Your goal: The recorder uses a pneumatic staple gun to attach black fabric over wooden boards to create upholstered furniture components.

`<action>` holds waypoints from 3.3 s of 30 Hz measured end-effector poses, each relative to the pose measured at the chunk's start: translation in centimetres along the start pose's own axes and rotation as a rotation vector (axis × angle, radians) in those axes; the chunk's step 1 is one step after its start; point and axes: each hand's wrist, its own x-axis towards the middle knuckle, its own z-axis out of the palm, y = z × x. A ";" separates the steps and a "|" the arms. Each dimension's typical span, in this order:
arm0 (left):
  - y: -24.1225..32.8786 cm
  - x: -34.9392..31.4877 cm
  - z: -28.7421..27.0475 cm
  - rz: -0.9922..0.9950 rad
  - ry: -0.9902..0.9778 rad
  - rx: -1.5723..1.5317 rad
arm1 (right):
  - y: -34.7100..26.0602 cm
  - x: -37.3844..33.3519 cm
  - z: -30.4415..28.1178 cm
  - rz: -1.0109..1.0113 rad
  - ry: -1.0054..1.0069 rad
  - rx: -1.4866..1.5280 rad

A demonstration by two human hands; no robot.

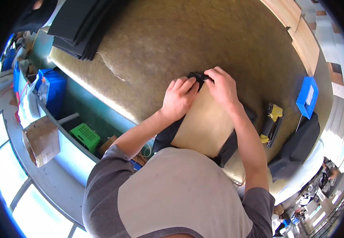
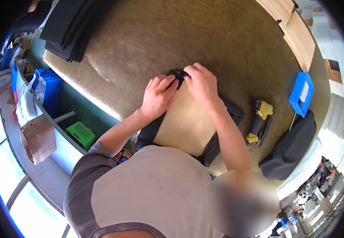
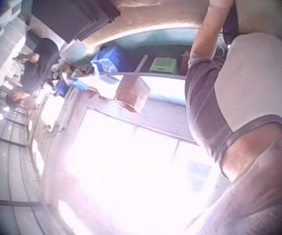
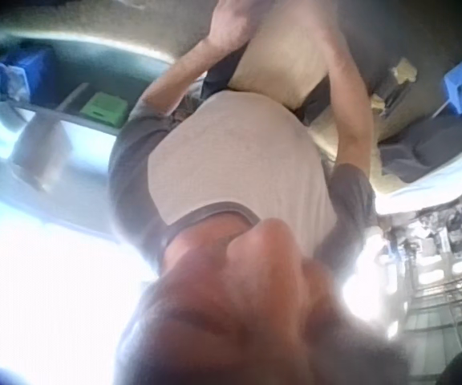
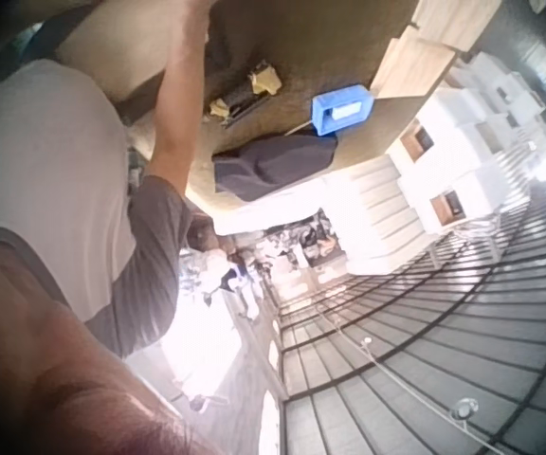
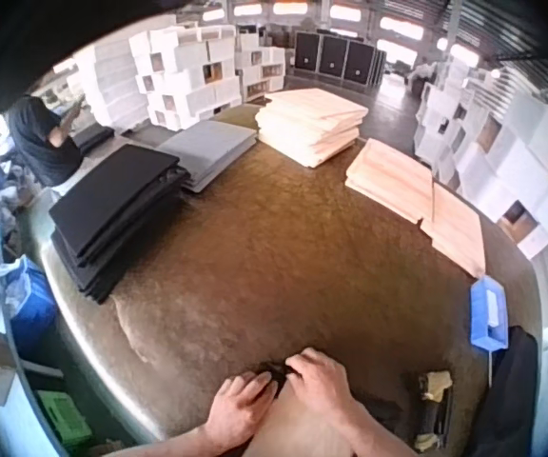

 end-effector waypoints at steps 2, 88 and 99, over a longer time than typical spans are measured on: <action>0.3 -1.2 -0.6 0.028 -0.100 0.019 | -0.5 0.5 0.4 -0.058 -0.017 -0.039; -0.7 -2.7 -0.4 0.383 0.061 0.031 | -5.9 -9.5 -10.8 0.687 -0.256 0.603; 4.2 4.3 5.8 0.545 -0.264 -0.067 | -1.7 -21.5 -9.9 0.909 -0.101 0.257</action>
